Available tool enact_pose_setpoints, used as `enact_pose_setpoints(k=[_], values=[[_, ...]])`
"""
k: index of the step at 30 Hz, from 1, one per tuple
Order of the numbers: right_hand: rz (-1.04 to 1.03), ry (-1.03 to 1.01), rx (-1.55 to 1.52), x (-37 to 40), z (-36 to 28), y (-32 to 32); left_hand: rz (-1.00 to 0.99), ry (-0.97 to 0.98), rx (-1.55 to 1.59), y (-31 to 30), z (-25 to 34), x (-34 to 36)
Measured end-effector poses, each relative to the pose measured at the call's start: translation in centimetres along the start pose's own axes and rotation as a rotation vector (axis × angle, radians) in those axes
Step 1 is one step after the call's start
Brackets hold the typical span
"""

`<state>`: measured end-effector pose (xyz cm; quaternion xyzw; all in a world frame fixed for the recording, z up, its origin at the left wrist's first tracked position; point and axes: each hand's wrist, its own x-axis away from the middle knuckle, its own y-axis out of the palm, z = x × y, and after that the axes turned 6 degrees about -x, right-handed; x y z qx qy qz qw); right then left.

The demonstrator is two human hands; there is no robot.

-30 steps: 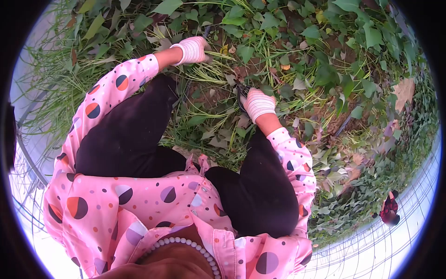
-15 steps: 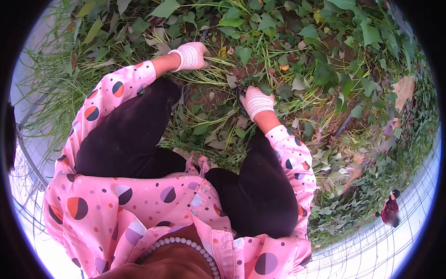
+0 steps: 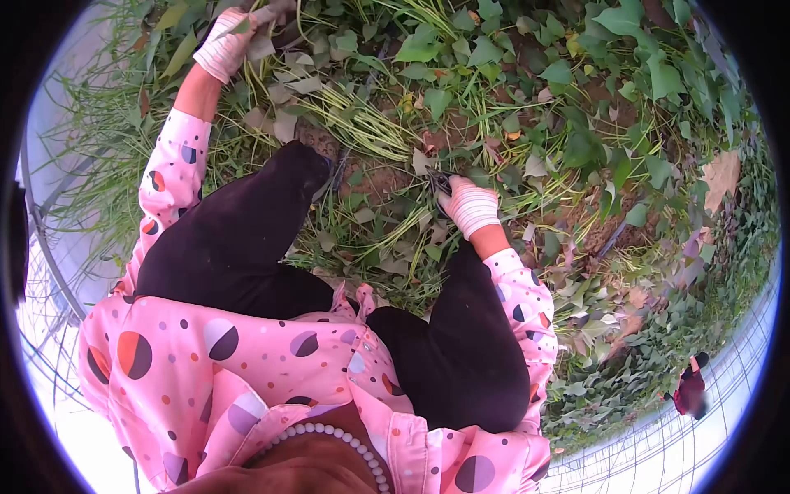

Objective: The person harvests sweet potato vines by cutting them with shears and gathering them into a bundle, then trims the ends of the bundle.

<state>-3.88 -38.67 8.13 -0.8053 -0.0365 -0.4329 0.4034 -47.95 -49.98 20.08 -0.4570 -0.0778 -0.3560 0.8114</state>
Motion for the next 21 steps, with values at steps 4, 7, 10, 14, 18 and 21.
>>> enact_pose_setpoints(k=[4,7,10,14,18,21], values=[[0.188,-0.107,-0.051,0.4,-0.1,0.1,0.178,0.288,0.617,-5.2,3.4,3.3],[0.163,-0.037,-0.092,0.0,-1.4,-1.1,0.178,0.368,0.474,-4.7,2.8,3.9],[0.018,-0.075,0.002,-0.5,-2.2,-1.1,-0.078,0.542,0.352,-1.0,3.4,5.0],[-0.079,-0.091,0.113,-0.4,-2.0,-0.7,-0.444,0.226,-0.044,6.6,2.5,4.9],[-0.048,-0.091,0.139,0.5,-1.4,-0.8,-0.644,0.490,-0.446,13.7,0.8,5.3],[-0.005,-0.096,0.130,0.6,-0.9,-0.5,-0.737,0.610,-0.814,17.0,-0.2,5.7]])
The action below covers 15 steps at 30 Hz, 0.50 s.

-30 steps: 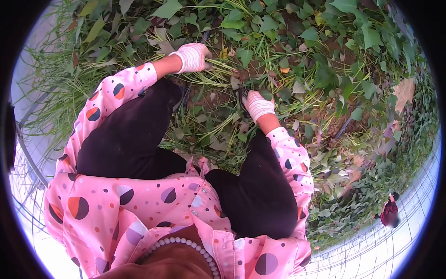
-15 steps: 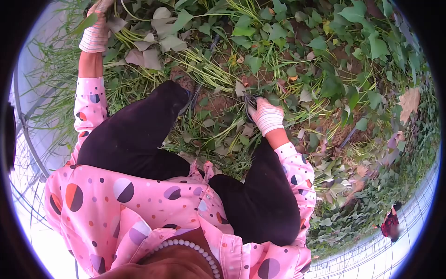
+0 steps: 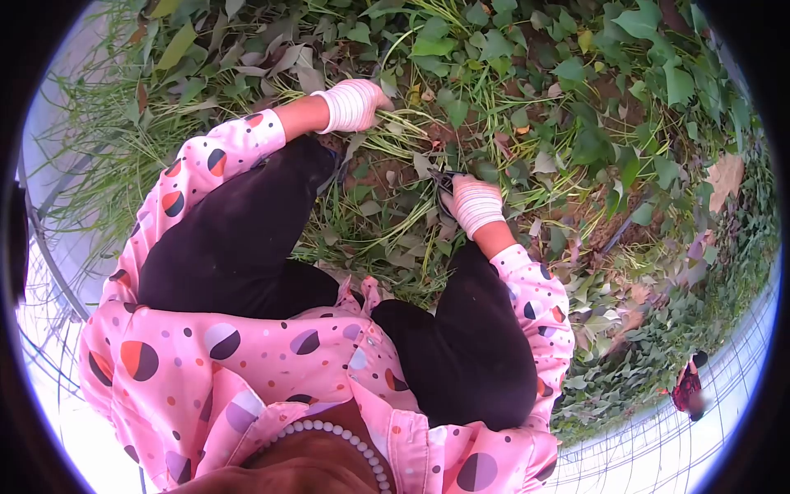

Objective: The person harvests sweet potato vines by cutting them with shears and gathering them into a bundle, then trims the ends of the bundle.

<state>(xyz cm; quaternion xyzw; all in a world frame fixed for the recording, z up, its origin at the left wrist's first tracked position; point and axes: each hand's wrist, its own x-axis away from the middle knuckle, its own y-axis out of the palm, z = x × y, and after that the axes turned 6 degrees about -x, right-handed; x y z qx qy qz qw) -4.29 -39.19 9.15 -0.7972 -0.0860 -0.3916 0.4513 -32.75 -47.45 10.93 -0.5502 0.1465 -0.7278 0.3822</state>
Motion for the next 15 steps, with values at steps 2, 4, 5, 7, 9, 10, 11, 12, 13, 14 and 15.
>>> enact_pose_setpoints(k=[2,4,5,7,9,10,11,12,13,14,15], values=[[0.021,-0.001,0.004,-0.1,0.2,0.1,-0.065,-0.006,-0.085,1.5,0.1,-1.3],[0.051,0.076,-0.015,-0.2,0.2,0.0,-0.130,-0.012,-0.172,1.9,-0.1,-1.7],[0.066,0.115,-0.025,-0.2,0.3,0.0,-0.142,-0.011,-0.192,2.0,-0.2,-1.6],[0.040,0.119,-0.022,-0.6,0.3,-0.1,-0.144,-0.017,-0.208,2.3,-0.5,-1.6],[0.006,0.120,-0.025,-0.7,0.0,-0.5,-0.098,-0.027,-0.181,2.8,-0.6,-2.0],[0.007,0.119,-0.027,-0.8,0.1,-0.4,-0.053,-0.038,-0.153,2.6,-0.4,-1.8],[0.001,0.116,-0.032,-1.0,0.2,-0.3,-0.040,-0.049,-0.132,2.2,-0.2,-1.8],[-0.006,0.115,-0.036,-1.2,0.4,-0.2,-0.039,-0.049,-0.133,1.9,0.0,-1.8],[-0.005,0.116,-0.034,-1.4,0.4,-0.3,-0.058,-0.060,-0.125,1.4,0.3,-1.8],[-0.005,0.110,-0.022,-1.5,0.3,-0.4,-0.076,-0.070,-0.116,1.1,0.6,-1.7],[-0.005,0.104,-0.010,-1.6,0.3,-0.5,-0.086,-0.080,-0.107,1.0,0.8,-1.7]])
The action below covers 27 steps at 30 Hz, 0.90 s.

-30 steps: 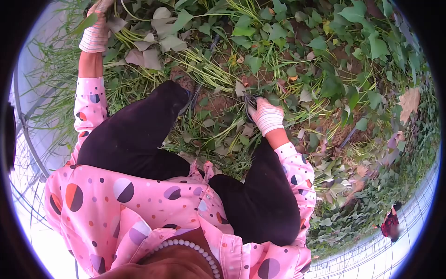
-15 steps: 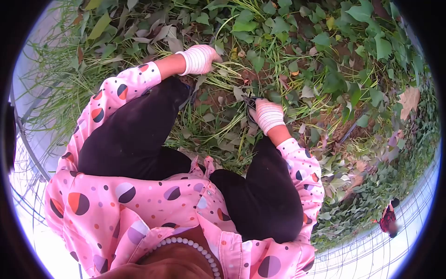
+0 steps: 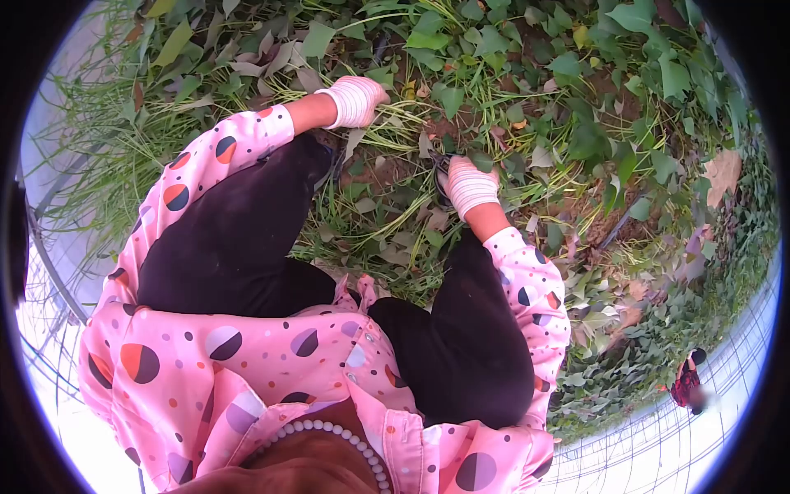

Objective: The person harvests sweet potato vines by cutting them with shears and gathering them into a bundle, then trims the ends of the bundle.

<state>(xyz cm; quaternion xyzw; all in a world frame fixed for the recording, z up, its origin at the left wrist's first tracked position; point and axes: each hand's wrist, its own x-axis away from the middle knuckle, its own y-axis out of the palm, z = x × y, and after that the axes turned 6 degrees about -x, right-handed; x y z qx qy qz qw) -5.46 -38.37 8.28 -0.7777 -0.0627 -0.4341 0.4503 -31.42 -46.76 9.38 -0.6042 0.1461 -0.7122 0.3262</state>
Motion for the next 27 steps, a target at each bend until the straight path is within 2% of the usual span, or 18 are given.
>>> enact_pose_setpoints(k=[3,5,11,13,15,17,18,19,20,21,22,23,24,25,26,27], values=[[0.051,-0.048,-0.048,-0.5,-0.2,0.1,0.000,-0.001,0.024,-0.1,0.4,0.0],[0.125,-0.097,-0.089,-2.8,1.2,3.6,-0.011,-0.004,0.016,-0.3,0.6,0.0],[0.013,-0.144,-0.006,-4.9,2.8,5.8,0.003,-0.040,-0.004,-0.8,0.8,0.5],[-0.010,-0.118,-0.018,-4.0,3.4,5.9,0.090,-0.088,0.021,-0.8,-0.1,1.0],[0.040,-0.130,-0.054,-3.1,4.0,5.9,0.263,-0.126,0.141,-2.2,-1.9,3.1],[0.192,-0.217,-0.134,-0.3,3.6,3.1,0.553,-0.235,0.454,-3.7,-4.7,5.9],[0.366,-0.306,-0.162,0.4,4.1,3.5,0.681,-0.254,0.628,-5.6,-5.9,8.2],[0.370,-0.311,-0.160,1.1,3.9,3.0,0.809,-0.271,0.802,-6.8,-7.3,10.5],[0.288,-0.267,-0.149,1.8,3.8,2.1,1.059,-0.173,0.874,-5.9,-10.9,11.5],[0.206,-0.222,-0.138,2.3,3.7,1.4,1.172,-0.326,1.273,-10.3,-8.0,15.1],[0.233,-0.264,-0.164,2.5,3.9,1.6,1.403,-0.363,1.373,-10.7,-9.4,17.0],[0.246,-0.269,-0.162,2.9,3.7,1.1,1.721,-0.417,1.177,-10.3,-12.0,18.4],[0.310,-0.297,-0.200,3.4,3.4,0.3,1.874,-0.379,1.171,-11.5,-11.4,20.8],[0.380,-0.321,-0.234,3.7,3.2,-0.7,2.007,-0.160,1.261,-12.6,-10.9,21.9],[0.479,-0.387,-0.168,3.7,3.0,-1.8,2.073,-0.341,1.200,-12.5,-11.5,23.2],[0.500,-0.381,-0.159,3.5,2.5,-2.9,2.118,-0.257,1.094,-11.9,-13.0,24.0]])
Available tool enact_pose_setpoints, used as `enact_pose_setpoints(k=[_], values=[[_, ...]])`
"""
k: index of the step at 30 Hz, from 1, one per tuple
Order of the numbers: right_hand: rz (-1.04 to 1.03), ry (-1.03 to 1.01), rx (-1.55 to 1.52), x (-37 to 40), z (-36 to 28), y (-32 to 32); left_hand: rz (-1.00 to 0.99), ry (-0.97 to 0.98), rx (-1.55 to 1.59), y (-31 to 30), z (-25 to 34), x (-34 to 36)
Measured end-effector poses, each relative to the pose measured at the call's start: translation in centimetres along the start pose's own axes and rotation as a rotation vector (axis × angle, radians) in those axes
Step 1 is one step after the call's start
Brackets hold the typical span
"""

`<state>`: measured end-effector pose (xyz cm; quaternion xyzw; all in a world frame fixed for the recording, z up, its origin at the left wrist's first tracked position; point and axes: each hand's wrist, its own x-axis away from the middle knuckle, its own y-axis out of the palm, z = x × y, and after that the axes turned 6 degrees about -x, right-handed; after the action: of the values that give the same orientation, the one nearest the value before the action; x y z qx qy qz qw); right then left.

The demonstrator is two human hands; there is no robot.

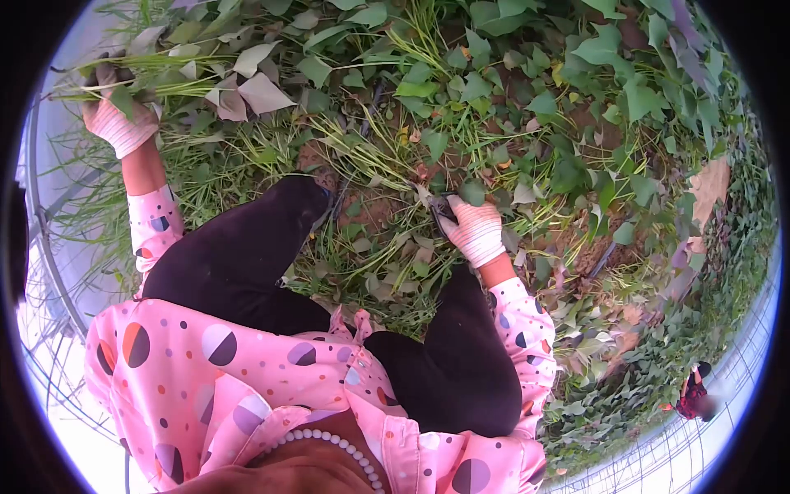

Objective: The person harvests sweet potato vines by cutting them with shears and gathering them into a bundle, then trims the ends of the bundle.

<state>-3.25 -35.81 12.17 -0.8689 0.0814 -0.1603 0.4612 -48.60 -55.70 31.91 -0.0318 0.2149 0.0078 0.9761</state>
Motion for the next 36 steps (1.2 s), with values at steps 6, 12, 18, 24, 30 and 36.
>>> enact_pose_setpoints(k=[6,12,18,24,30,36], values=[[0.159,0.066,-0.067,-7.3,-1.9,-2.8,-0.280,0.006,-0.044,2.9,-0.3,4.2],[0.335,0.513,-0.338,-13.3,3.0,-5.4,-0.563,-0.264,-0.048,5.6,-1.3,8.5],[-0.290,0.295,0.067,-12.9,8.2,3.9,-0.753,-0.224,-0.301,6.7,-0.1,8.6],[-0.202,0.207,-0.059,-8.0,9.0,5.3,-1.151,-0.409,-0.195,9.7,-2.2,11.5],[-0.215,0.218,-0.037,-8.6,7.2,2.2,-1.953,0.542,-1.056,9.4,-11.4,20.9],[0.006,0.349,0.140,-14.5,7.3,1.5,-2.282,0.261,-0.881,7.8,-9.9,26.8]])
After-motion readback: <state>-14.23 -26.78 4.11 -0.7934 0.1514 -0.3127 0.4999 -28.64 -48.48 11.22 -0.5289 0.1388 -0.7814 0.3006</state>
